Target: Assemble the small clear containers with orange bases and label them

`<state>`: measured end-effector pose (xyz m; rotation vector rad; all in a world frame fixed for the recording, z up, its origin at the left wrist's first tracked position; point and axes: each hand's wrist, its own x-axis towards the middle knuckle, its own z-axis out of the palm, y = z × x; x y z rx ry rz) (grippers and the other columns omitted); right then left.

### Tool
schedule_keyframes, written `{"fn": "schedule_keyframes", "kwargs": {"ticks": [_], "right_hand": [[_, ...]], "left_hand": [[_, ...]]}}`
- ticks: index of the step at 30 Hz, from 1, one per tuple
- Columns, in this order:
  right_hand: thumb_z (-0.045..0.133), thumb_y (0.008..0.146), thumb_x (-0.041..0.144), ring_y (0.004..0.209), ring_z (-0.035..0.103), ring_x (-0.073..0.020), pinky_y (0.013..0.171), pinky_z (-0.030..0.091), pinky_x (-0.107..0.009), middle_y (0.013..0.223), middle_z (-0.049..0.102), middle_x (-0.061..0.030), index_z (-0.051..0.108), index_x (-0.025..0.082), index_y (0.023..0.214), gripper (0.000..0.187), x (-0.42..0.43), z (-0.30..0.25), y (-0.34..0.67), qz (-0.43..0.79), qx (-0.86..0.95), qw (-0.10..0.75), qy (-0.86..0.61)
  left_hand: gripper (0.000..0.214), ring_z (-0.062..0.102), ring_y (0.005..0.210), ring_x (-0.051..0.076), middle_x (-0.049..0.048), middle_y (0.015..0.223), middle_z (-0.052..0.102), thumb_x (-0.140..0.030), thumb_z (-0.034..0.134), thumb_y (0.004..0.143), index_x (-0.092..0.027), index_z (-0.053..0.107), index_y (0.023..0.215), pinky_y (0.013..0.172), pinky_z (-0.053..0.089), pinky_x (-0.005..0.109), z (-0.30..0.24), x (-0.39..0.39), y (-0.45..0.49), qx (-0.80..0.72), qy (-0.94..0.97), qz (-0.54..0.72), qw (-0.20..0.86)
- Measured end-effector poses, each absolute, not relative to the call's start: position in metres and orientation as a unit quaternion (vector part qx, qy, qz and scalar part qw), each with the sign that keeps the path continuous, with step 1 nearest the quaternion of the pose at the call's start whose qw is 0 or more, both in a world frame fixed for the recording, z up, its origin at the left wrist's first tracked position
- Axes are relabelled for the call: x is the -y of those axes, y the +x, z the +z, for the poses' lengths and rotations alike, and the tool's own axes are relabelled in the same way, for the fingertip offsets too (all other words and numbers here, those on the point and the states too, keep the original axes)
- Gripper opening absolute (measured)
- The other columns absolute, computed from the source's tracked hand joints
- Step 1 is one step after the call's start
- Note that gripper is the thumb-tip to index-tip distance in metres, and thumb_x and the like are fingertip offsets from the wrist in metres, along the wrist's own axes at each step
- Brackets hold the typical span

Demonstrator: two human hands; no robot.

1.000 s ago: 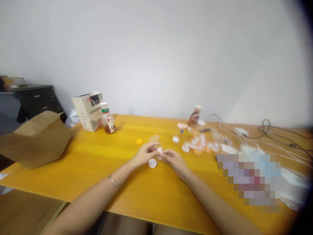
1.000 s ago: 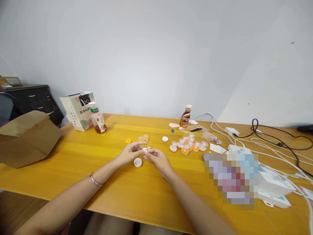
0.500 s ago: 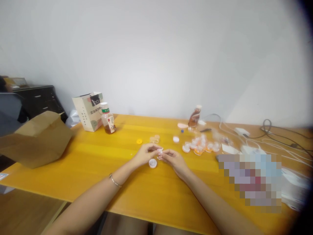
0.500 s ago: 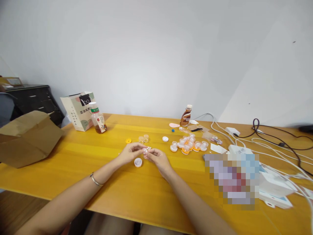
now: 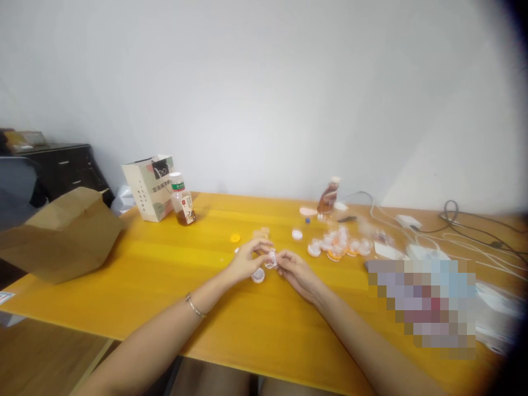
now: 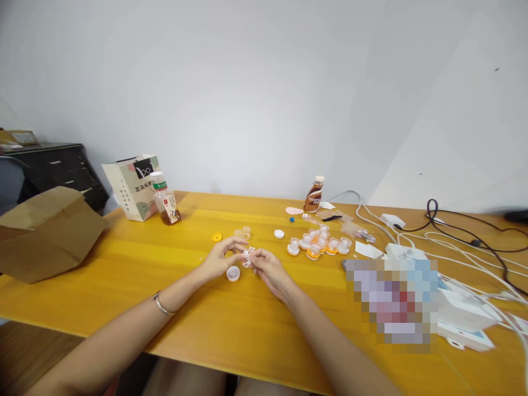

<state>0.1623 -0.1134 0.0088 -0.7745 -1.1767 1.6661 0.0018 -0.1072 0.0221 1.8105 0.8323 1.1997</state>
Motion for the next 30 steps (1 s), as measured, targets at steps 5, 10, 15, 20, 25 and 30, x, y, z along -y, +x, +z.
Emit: {"fn": "schedule_keyframes", "kwargs": {"ticks": [5,10,15,20,25,30], "right_hand": [[0.073,0.054,0.027,0.050,0.043,-0.0069,0.050,0.031,-0.022,0.061,0.055,0.0054,0.056,0.022,0.072,0.026,0.106,0.007,0.167,0.625,0.451,0.536,-0.345],[0.070,0.055,0.028,0.049,0.044,-0.0081,0.052,0.034,-0.023,0.057,0.052,0.0059,0.057,0.024,0.083,0.031,0.102,0.003,0.169,0.582,0.434,0.582,-0.367],[0.070,0.054,0.031,0.052,0.048,-0.0106,0.054,0.037,-0.026,0.058,0.055,0.0030,0.061,0.021,0.081,0.030,0.101,-0.001,0.166,0.567,0.439,0.572,-0.399],[0.071,0.053,0.031,0.055,0.051,-0.0107,0.057,0.040,-0.026,0.060,0.059,0.0018,0.061,0.019,0.082,0.032,0.102,-0.002,0.163,0.591,0.434,0.554,-0.395],[0.071,0.055,0.032,0.055,0.052,-0.0107,0.058,0.041,-0.026,0.062,0.061,0.0007,0.062,0.019,0.081,0.031,0.103,-0.002,0.162,0.591,0.441,0.544,-0.401],[0.070,0.055,0.034,0.053,0.052,-0.0105,0.056,0.041,-0.027,0.063,0.061,0.0003,0.062,0.019,0.080,0.030,0.100,-0.005,0.164,0.579,0.455,0.546,-0.399]], "left_hand": [[0.027,0.055,0.090,0.016,0.0072,0.097,0.061,-0.025,0.059,0.071,-0.016,0.056,0.097,0.078,0.041,0.027,0.018,0.106,0.001,-0.362,0.764,0.427,0.322],[0.024,0.056,0.079,0.015,0.0046,0.087,0.063,-0.030,0.059,0.070,-0.016,0.060,0.089,0.073,0.041,0.024,0.010,0.105,-0.002,-0.381,0.817,0.349,0.255],[0.014,0.054,0.069,0.014,0.0022,0.076,0.062,-0.025,0.059,0.068,-0.016,0.061,0.078,0.063,0.040,0.022,0.007,0.104,0.002,-0.387,0.850,0.299,0.196],[0.012,0.053,0.061,0.012,0.0017,0.068,0.059,-0.016,0.049,0.070,-0.015,0.061,0.073,0.056,0.038,0.020,0.005,0.103,0.007,-0.408,0.848,0.291,0.172],[0.016,0.052,0.061,0.012,0.0018,0.068,0.060,-0.012,0.047,0.068,-0.015,0.062,0.070,0.056,0.037,0.020,0.005,0.103,0.005,-0.416,0.846,0.289,0.168],[0.015,0.054,0.071,0.015,0.0023,0.073,0.062,-0.014,0.048,0.071,-0.017,0.063,0.073,0.068,0.038,0.024,0.007,0.106,0.005,-0.429,0.841,0.295,0.149]]}}
